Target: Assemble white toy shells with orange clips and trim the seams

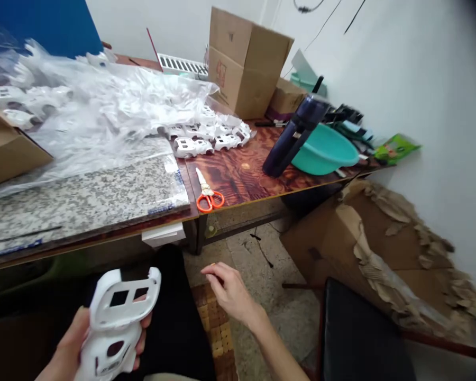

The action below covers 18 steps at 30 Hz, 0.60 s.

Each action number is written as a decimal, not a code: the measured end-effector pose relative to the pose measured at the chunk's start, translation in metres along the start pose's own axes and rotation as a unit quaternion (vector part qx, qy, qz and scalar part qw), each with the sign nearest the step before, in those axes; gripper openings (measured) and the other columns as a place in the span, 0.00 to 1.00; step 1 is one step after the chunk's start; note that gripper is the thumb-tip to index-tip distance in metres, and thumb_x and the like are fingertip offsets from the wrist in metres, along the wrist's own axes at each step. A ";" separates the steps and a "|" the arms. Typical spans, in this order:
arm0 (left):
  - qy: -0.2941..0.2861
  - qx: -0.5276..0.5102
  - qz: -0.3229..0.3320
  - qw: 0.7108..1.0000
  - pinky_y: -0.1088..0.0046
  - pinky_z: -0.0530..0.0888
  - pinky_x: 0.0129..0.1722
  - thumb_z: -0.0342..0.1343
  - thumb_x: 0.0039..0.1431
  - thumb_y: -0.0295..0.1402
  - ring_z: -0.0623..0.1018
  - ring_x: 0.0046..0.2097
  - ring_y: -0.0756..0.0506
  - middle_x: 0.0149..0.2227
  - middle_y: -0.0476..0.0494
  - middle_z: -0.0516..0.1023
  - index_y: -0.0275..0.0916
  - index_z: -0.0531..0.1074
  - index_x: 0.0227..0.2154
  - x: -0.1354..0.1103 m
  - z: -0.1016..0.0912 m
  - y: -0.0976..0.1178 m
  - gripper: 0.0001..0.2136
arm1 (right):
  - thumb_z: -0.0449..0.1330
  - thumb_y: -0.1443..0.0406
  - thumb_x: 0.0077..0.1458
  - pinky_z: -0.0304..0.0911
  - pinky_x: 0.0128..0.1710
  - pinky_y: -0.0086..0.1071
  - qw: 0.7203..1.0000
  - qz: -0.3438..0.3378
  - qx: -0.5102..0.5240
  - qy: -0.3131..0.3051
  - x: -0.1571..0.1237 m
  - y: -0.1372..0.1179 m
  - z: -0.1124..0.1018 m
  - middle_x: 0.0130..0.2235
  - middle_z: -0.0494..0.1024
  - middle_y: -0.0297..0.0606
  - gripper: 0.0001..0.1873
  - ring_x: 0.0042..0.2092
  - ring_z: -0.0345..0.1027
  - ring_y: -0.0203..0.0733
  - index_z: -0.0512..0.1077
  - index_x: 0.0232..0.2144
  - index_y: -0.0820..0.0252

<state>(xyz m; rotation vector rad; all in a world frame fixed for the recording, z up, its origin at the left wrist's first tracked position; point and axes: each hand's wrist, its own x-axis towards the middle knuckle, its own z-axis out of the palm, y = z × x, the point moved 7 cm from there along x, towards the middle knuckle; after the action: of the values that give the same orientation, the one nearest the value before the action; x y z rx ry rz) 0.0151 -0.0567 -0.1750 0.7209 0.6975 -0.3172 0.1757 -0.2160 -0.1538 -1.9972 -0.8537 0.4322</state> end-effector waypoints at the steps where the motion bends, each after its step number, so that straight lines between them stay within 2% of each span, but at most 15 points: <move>1: 0.009 -0.012 0.012 1.000 0.64 0.77 0.28 0.58 0.38 0.60 0.75 0.30 0.41 0.32 0.48 0.81 0.48 0.80 0.33 0.000 0.014 0.001 0.25 | 0.53 0.71 0.56 0.63 0.36 0.25 1.000 0.019 0.018 0.011 -0.008 0.015 0.002 0.33 0.74 0.34 0.10 0.34 0.68 0.33 0.73 0.38 0.58; 3: 0.024 -0.029 0.034 0.999 0.67 0.76 0.24 0.60 0.38 0.58 0.74 0.28 0.43 0.31 0.44 0.79 0.41 0.79 0.34 0.001 0.037 0.001 0.27 | 0.55 0.69 0.56 0.63 0.33 0.25 0.997 0.052 0.052 0.026 -0.025 0.043 0.011 0.32 0.75 0.35 0.08 0.33 0.69 0.34 0.74 0.36 0.60; 5: 0.042 -0.031 0.054 0.997 0.67 0.76 0.25 0.57 0.44 0.58 0.74 0.28 0.43 0.31 0.43 0.78 0.38 0.78 0.36 0.000 0.051 -0.001 0.27 | 0.54 0.67 0.56 0.63 0.30 0.25 0.993 0.077 0.082 0.035 -0.041 0.062 0.022 0.31 0.76 0.36 0.07 0.31 0.70 0.35 0.73 0.34 0.61; 7: 0.055 -0.027 0.077 0.995 0.67 0.76 0.27 0.52 0.51 0.56 0.75 0.29 0.44 0.33 0.42 0.78 0.37 0.77 0.39 -0.003 0.057 -0.001 0.27 | 0.53 0.66 0.58 0.64 0.29 0.25 0.990 0.088 0.103 0.032 -0.052 0.071 0.033 0.31 0.76 0.37 0.09 0.31 0.71 0.35 0.73 0.33 0.62; 9: 0.063 -0.028 0.101 0.993 0.68 0.76 0.27 0.48 0.56 0.55 0.75 0.30 0.44 0.35 0.41 0.77 0.35 0.76 0.40 -0.009 0.058 0.002 0.26 | 0.51 0.64 0.60 0.65 0.30 0.25 0.990 0.079 0.115 0.022 -0.056 0.069 0.039 0.32 0.77 0.37 0.11 0.32 0.71 0.36 0.72 0.34 0.62; 12: 0.064 -0.049 0.135 0.988 0.68 0.76 0.27 0.47 0.54 0.57 0.75 0.31 0.43 0.35 0.39 0.76 0.32 0.75 0.40 -0.018 0.054 0.012 0.30 | 0.49 0.65 0.61 0.67 0.35 0.25 0.994 0.007 0.107 0.025 -0.046 0.042 0.035 0.37 0.77 0.38 0.11 0.38 0.73 0.36 0.71 0.39 0.60; 15: 0.056 -0.073 0.179 0.980 0.67 0.77 0.26 0.48 0.50 0.60 0.76 0.32 0.42 0.36 0.38 0.76 0.31 0.74 0.43 -0.025 0.047 0.030 0.34 | 0.49 0.67 0.62 0.69 0.38 0.24 0.989 -0.111 0.081 0.057 -0.024 -0.001 0.020 0.40 0.78 0.39 0.12 0.41 0.74 0.35 0.69 0.45 0.59; 18: 0.031 -0.079 0.216 0.973 0.67 0.77 0.26 0.51 0.48 0.60 0.76 0.32 0.42 0.36 0.38 0.76 0.31 0.73 0.46 -0.030 0.042 0.049 0.35 | 0.49 0.66 0.62 0.69 0.39 0.23 0.974 -0.202 0.053 0.088 0.002 -0.042 0.006 0.41 0.78 0.38 0.13 0.40 0.74 0.34 0.67 0.47 0.60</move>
<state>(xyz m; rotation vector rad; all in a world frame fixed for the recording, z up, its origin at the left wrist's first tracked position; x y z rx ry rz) 0.0370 -0.0491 -0.1076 0.7129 0.5973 0.1590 0.1570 -0.1957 -0.1213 -1.6795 -1.0681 0.0640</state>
